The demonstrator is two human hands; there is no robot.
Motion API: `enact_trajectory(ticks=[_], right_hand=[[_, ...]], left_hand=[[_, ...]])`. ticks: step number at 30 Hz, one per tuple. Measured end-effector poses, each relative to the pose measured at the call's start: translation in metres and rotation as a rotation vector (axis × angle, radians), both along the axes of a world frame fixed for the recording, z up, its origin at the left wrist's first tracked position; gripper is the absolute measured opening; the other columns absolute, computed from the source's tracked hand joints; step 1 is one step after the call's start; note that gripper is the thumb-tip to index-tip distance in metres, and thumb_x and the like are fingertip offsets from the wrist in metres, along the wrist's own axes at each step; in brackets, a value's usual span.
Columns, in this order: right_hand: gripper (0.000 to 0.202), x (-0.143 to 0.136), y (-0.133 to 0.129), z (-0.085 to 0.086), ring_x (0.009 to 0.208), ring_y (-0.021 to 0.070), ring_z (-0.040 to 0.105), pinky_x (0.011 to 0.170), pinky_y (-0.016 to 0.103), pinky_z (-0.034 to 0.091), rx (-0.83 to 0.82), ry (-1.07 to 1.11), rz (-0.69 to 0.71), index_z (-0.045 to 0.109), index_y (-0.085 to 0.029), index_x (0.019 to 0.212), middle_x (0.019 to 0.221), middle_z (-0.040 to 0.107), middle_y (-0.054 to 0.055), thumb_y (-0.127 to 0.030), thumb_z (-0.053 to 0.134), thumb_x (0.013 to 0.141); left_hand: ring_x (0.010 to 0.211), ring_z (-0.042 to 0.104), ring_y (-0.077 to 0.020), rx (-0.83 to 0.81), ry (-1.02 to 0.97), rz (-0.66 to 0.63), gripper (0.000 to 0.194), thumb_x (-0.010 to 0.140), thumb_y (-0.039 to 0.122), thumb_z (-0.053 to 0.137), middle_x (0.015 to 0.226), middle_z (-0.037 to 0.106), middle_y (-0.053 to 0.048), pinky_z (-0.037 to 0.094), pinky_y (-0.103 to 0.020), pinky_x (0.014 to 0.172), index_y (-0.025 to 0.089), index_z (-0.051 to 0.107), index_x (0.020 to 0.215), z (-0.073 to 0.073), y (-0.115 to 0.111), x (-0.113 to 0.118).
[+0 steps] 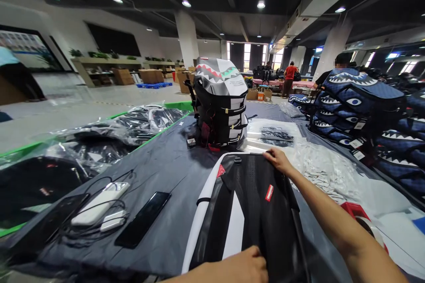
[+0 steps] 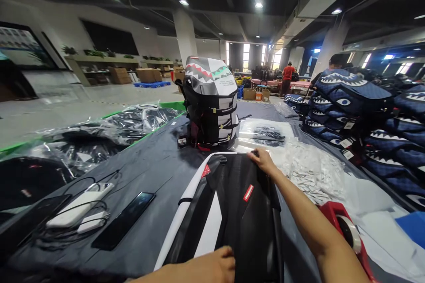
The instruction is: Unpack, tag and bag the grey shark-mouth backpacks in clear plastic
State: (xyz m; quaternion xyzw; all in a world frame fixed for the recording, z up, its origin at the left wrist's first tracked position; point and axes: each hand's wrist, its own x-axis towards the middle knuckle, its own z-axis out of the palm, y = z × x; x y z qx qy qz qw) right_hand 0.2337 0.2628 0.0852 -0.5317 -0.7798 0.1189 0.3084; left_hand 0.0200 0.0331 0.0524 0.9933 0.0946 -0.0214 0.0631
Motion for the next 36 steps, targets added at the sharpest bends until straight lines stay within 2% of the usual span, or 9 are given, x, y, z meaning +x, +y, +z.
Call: enact_trajectory(ticks=[2,4,7,10,13,17,23,30,36], right_hand=[[0.046,-0.009,0.008,-0.009,0.084,0.0249,0.063,0.075,0.033,0.046,0.031,-0.082,-0.005,0.059,-0.020,0.079,0.080,0.065,0.007,-0.066,0.064,0.083],[0.042,-0.013,0.013,-0.019,0.097,0.0289,0.061,0.084,0.038,0.046,0.081,-0.165,-0.045,0.062,-0.019,0.084,0.093,0.066,0.012,-0.061,0.069,0.082],[0.043,-0.014,0.015,-0.036,0.107,0.0298,0.059,0.090,0.040,0.045,0.170,-0.320,-0.123,0.063,-0.017,0.104,0.110,0.065,0.016,-0.058,0.059,0.091],[0.042,-0.013,0.013,-0.051,0.103,0.0273,0.061,0.091,0.038,0.045,0.207,-0.402,-0.120,0.063,-0.016,0.109,0.106,0.067,0.014,-0.055,0.053,0.096],[0.039,-0.012,0.007,-0.061,0.103,0.0276,0.060,0.091,0.037,0.046,0.291,-0.424,-0.096,0.062,-0.015,0.110,0.106,0.066,0.014,-0.050,0.051,0.098],[0.039,-0.013,-0.006,-0.066,0.098,0.0297,0.058,0.087,0.041,0.048,0.399,-0.461,-0.101,0.061,-0.014,0.118,0.104,0.064,0.015,-0.045,0.052,0.098],[0.034,-0.019,-0.032,-0.081,0.094,0.0278,0.058,0.086,0.041,0.050,0.493,-0.326,-0.037,0.062,-0.012,0.121,0.098,0.062,0.014,-0.035,0.053,0.098],[0.031,-0.022,-0.053,-0.087,0.100,0.0289,0.058,0.091,0.043,0.051,0.407,-0.376,-0.040,0.060,-0.016,0.124,0.104,0.063,0.015,-0.022,0.057,0.094],[0.028,-0.022,-0.064,-0.086,0.100,0.0283,0.058,0.093,0.041,0.051,0.317,-0.405,-0.048,0.061,-0.017,0.121,0.103,0.063,0.014,-0.023,0.059,0.094]], left_hand=[[0.080,0.070,-0.0180,-0.216,-0.077,-0.071,0.021,0.087,0.016,0.066,0.082,0.076,-0.003,0.052,-0.028,0.081,0.022,0.061,0.068,0.009,0.008,-0.017],[0.085,0.071,-0.0170,-0.428,-0.202,0.016,0.017,0.094,0.026,0.058,0.092,0.077,-0.002,0.052,-0.025,0.079,0.023,0.068,0.081,0.026,0.031,-0.036],[0.107,0.067,-0.0205,-0.319,-0.500,0.576,0.035,0.100,0.045,0.045,0.117,0.073,-0.006,0.047,-0.032,0.097,0.023,0.067,0.117,0.043,0.098,-0.056],[0.144,0.038,-0.0329,-0.049,-0.482,0.857,0.071,0.092,0.063,0.051,0.154,0.043,-0.019,0.029,-0.048,0.117,0.015,0.047,0.144,0.027,0.171,-0.057],[0.148,0.029,-0.0381,0.056,-0.370,0.946,0.083,0.085,0.067,0.059,0.157,0.037,-0.022,0.024,-0.053,0.118,0.014,0.043,0.147,-0.005,0.213,-0.048],[0.133,0.046,-0.0344,0.126,-0.398,0.903,0.071,0.080,0.059,0.068,0.143,0.052,-0.016,0.031,-0.047,0.114,0.018,0.052,0.137,-0.021,0.211,-0.044],[0.123,0.048,-0.0367,0.164,-0.375,0.932,0.084,0.066,0.058,0.080,0.133,0.052,-0.016,0.036,-0.051,0.107,0.020,0.052,0.136,-0.010,0.197,-0.055],[0.106,0.053,-0.0319,0.157,-0.296,0.983,0.046,0.084,0.054,0.067,0.110,0.059,-0.012,0.044,-0.042,0.089,0.018,0.061,0.112,-0.010,0.220,-0.048],[0.105,0.053,-0.0317,0.162,-0.219,0.930,0.039,0.078,0.045,0.075,0.109,0.060,-0.012,0.043,-0.039,0.087,0.020,0.060,0.104,0.000,0.222,-0.042]])
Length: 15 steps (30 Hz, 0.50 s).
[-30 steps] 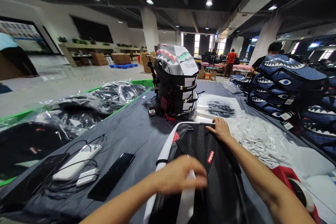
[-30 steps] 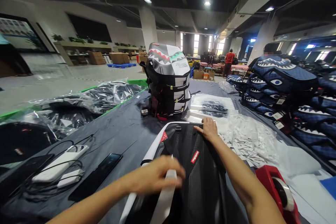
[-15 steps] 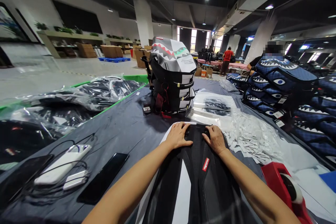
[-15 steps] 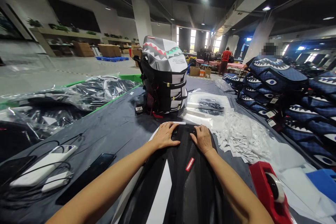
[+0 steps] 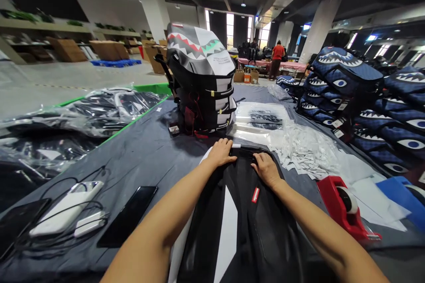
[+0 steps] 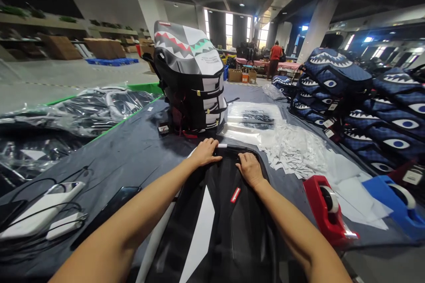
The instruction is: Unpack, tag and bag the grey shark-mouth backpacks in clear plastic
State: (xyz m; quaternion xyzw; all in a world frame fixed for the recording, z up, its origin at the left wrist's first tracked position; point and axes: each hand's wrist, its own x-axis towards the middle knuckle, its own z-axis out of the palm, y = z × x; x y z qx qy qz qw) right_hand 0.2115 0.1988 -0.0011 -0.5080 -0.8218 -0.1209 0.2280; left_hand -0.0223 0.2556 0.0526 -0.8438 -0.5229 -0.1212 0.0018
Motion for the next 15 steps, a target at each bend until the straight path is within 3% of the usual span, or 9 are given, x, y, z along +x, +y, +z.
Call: enact_trajectory(ticks=[4,7,10,12,15], right_hand=[[0.030,0.000,-0.008,-0.002,0.102,0.0292,0.058,0.094,0.043,0.050,-0.052,0.020,-0.003,0.059,-0.017,0.125,0.107,0.062,0.015,-0.025,0.056,0.095],[0.031,0.002,-0.015,-0.008,0.104,0.0294,0.058,0.095,0.043,0.050,-0.096,0.058,0.013,0.058,-0.016,0.126,0.109,0.062,0.015,-0.026,0.054,0.096],[0.032,0.005,-0.021,-0.016,0.105,0.0293,0.058,0.094,0.043,0.050,-0.168,0.090,0.031,0.058,-0.017,0.127,0.109,0.062,0.015,-0.026,0.052,0.097],[0.032,0.005,-0.021,-0.020,0.104,0.0284,0.059,0.093,0.042,0.052,-0.221,0.105,0.057,0.058,-0.018,0.128,0.109,0.062,0.014,-0.027,0.052,0.097],[0.034,0.001,-0.003,-0.020,0.106,0.0264,0.060,0.094,0.040,0.052,-0.290,0.094,0.090,0.057,-0.017,0.130,0.113,0.062,0.013,-0.026,0.053,0.098]], left_hand=[[0.106,0.052,-0.0318,0.024,0.002,-0.010,0.038,0.084,0.041,0.069,0.109,0.061,-0.013,0.041,-0.041,0.094,0.016,0.058,0.110,-0.006,-0.026,-0.002],[0.112,0.049,-0.0330,0.047,-0.027,0.029,0.041,0.092,0.040,0.058,0.117,0.059,-0.017,0.038,-0.043,0.101,0.011,0.054,0.121,-0.023,-0.050,-0.004],[0.114,0.049,-0.0337,0.086,-0.069,-0.014,0.044,0.091,0.041,0.058,0.119,0.059,-0.018,0.036,-0.044,0.105,0.010,0.055,0.123,-0.044,-0.065,-0.012],[0.114,0.049,-0.0333,0.090,-0.098,-0.079,0.045,0.089,0.042,0.059,0.119,0.059,-0.016,0.038,-0.044,0.104,0.012,0.056,0.123,-0.057,-0.064,-0.020],[0.109,0.052,-0.0327,-0.001,-0.087,-0.090,0.042,0.089,0.041,0.059,0.117,0.060,-0.015,0.042,-0.045,0.099,0.014,0.058,0.121,-0.069,-0.041,-0.026]])
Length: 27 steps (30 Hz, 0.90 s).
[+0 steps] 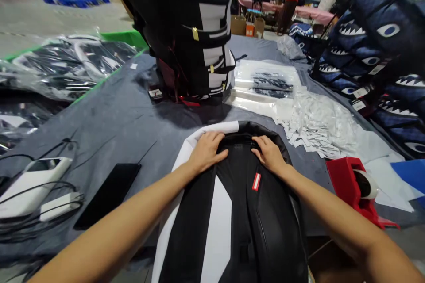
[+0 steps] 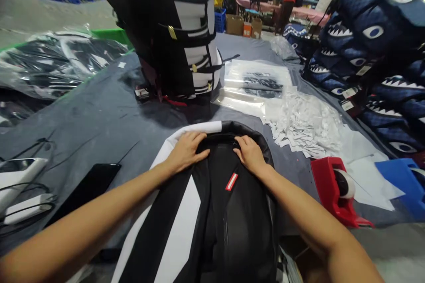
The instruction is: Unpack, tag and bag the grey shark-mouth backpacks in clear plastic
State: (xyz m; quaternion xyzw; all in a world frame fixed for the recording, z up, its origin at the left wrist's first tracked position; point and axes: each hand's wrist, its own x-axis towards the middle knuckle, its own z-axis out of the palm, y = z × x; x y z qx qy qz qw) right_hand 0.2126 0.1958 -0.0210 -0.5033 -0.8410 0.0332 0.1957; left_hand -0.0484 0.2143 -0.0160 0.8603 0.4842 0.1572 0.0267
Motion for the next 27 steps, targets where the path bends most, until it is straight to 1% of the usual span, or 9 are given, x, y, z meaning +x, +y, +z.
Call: enact_trajectory(ticks=[4,7,10,13,17,20,23,25,27], right_hand=[[0.037,-0.012,0.049,0.010,0.112,0.0256,0.061,0.098,0.038,0.050,-0.104,-0.133,-0.086,0.059,-0.016,0.131,0.119,0.064,0.014,-0.027,0.058,0.097],[0.033,-0.016,0.073,0.019,0.111,0.0264,0.063,0.096,0.037,0.050,-0.150,-0.188,-0.129,0.064,-0.017,0.125,0.114,0.068,0.013,-0.029,0.065,0.093],[0.035,-0.018,0.079,0.021,0.110,0.0265,0.065,0.093,0.037,0.051,-0.121,-0.171,-0.147,0.062,-0.018,0.124,0.115,0.070,0.012,-0.028,0.068,0.092],[0.035,-0.022,0.078,0.018,0.107,0.0272,0.067,0.088,0.037,0.053,-0.093,-0.155,-0.196,0.059,-0.017,0.126,0.114,0.071,0.014,-0.030,0.064,0.094],[0.033,-0.020,0.077,0.024,0.107,0.0259,0.066,0.088,0.036,0.052,-0.070,-0.162,-0.204,0.058,-0.017,0.127,0.117,0.069,0.014,-0.028,0.059,0.097],[0.029,0.002,0.081,0.042,0.113,0.0229,0.064,0.092,0.032,0.050,-0.056,-0.201,-0.166,0.060,-0.023,0.124,0.125,0.066,0.009,-0.021,0.058,0.095],[0.041,0.030,0.093,0.065,0.121,0.0264,0.058,0.096,0.036,0.048,-0.054,-0.265,-0.189,0.056,-0.022,0.132,0.132,0.061,0.013,-0.017,0.060,0.091],[0.051,0.040,0.105,0.076,0.117,0.0264,0.061,0.092,0.035,0.049,-0.101,-0.329,-0.171,0.054,-0.022,0.135,0.129,0.063,0.012,-0.018,0.068,0.086],[0.049,0.039,0.121,0.082,0.108,0.0246,0.065,0.086,0.031,0.050,-0.172,-0.406,-0.121,0.060,-0.022,0.127,0.120,0.068,0.009,-0.021,0.075,0.080]], left_hand=[[0.114,0.051,-0.0361,-0.094,0.086,0.157,0.045,0.092,0.044,0.055,0.120,0.058,-0.019,0.041,-0.048,0.099,0.010,0.059,0.121,-0.004,0.042,0.010],[0.117,0.052,-0.0352,-0.133,0.099,0.201,0.054,0.094,0.052,0.050,0.123,0.058,-0.019,0.040,-0.046,0.101,0.009,0.057,0.127,0.006,0.053,0.019],[0.126,0.051,-0.0355,-0.136,0.102,0.167,0.074,0.092,0.069,0.043,0.134,0.057,-0.019,0.037,-0.047,0.106,0.012,0.048,0.140,0.020,0.037,0.030],[0.147,0.028,-0.0411,-0.176,0.096,0.056,0.098,0.085,0.083,0.038,0.158,0.035,-0.021,0.022,-0.057,0.116,0.017,0.026,0.157,0.024,0.003,0.051],[0.151,0.022,-0.0360,-0.245,0.125,0.064,0.091,0.092,0.078,0.026,0.159,0.034,-0.020,0.013,-0.055,0.121,0.015,0.030,0.157,0.011,-0.025,0.076],[0.151,0.023,-0.0338,-0.176,0.096,0.131,0.084,0.094,0.075,0.029,0.160,0.034,-0.018,0.014,-0.053,0.122,0.018,0.033,0.156,0.002,-0.023,0.082],[0.151,0.025,-0.0334,-0.103,0.053,0.165,0.079,0.094,0.072,0.034,0.159,0.037,-0.016,0.015,-0.054,0.123,0.021,0.036,0.155,-0.002,-0.018,0.083],[0.150,0.027,-0.0332,-0.057,0.025,0.174,0.077,0.095,0.070,0.036,0.157,0.040,-0.014,0.017,-0.054,0.122,0.021,0.038,0.154,-0.003,-0.019,0.084],[0.149,0.030,-0.0328,-0.024,0.005,0.172,0.074,0.096,0.068,0.036,0.156,0.042,-0.015,0.019,-0.055,0.122,0.020,0.040,0.153,-0.006,-0.025,0.084]])
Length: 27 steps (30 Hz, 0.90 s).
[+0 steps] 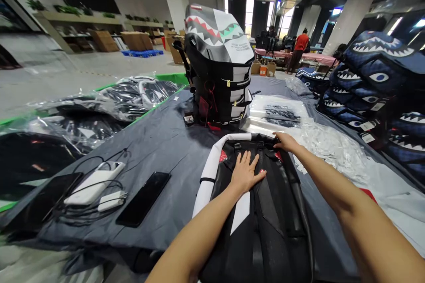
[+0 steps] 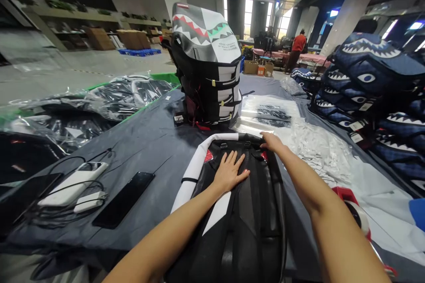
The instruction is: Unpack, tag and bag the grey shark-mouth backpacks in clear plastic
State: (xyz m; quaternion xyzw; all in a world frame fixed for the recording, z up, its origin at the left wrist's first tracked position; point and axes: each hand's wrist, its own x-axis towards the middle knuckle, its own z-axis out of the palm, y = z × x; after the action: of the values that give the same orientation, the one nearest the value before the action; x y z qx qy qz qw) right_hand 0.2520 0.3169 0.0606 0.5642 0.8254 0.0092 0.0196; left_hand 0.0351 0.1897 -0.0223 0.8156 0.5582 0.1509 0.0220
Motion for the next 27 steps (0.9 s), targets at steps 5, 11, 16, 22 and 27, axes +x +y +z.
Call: enact_trajectory(ticks=[5,11,16,22,27], right_hand=[[0.047,-0.024,0.046,-0.011,0.102,0.0270,0.068,0.076,0.027,0.049,-0.176,-0.154,0.070,0.071,-0.021,0.107,0.108,0.073,0.008,-0.027,0.088,0.064],[0.053,-0.039,0.065,-0.026,0.094,0.0292,0.071,0.071,0.028,0.050,-0.275,-0.265,0.057,0.075,-0.023,0.104,0.101,0.076,0.007,-0.028,0.091,0.053],[0.059,-0.038,0.046,-0.014,0.110,0.0319,0.067,0.083,0.031,0.050,-0.194,-0.297,0.139,0.069,-0.020,0.118,0.117,0.072,0.014,-0.033,0.087,0.063],[0.037,-0.037,0.051,-0.018,0.106,0.0310,0.069,0.082,0.034,0.050,-0.154,-0.284,0.146,0.072,-0.023,0.105,0.110,0.073,0.015,-0.042,0.081,0.075],[0.035,-0.043,0.049,-0.012,0.092,0.0335,0.071,0.073,0.037,0.052,-0.093,-0.252,0.083,0.073,-0.022,0.091,0.093,0.075,0.014,-0.044,0.086,0.066]], left_hand=[[0.146,0.034,-0.0325,0.059,-0.045,-0.018,0.072,0.098,0.066,0.033,0.154,0.045,-0.015,0.021,-0.054,0.122,0.019,0.044,0.150,-0.009,-0.015,-0.003],[0.151,0.011,-0.0452,-0.033,-0.019,-0.202,0.078,0.088,0.080,0.040,0.164,0.028,-0.009,0.011,-0.066,0.119,0.032,0.046,0.149,0.002,0.009,-0.014],[0.152,0.004,-0.0456,-0.100,-0.028,-0.120,0.082,0.084,0.086,0.037,0.166,0.022,-0.008,0.002,-0.070,0.117,0.041,0.036,0.152,0.004,0.027,-0.025],[0.152,0.003,-0.0446,-0.115,-0.061,-0.123,0.085,0.081,0.088,0.036,0.165,0.023,-0.009,0.003,-0.069,0.118,0.041,0.037,0.152,-0.003,0.024,-0.022],[0.152,0.009,-0.0434,-0.085,-0.036,-0.118,0.085,0.084,0.086,0.037,0.163,0.027,-0.012,0.003,-0.068,0.118,0.036,0.037,0.153,0.001,0.023,-0.020]])
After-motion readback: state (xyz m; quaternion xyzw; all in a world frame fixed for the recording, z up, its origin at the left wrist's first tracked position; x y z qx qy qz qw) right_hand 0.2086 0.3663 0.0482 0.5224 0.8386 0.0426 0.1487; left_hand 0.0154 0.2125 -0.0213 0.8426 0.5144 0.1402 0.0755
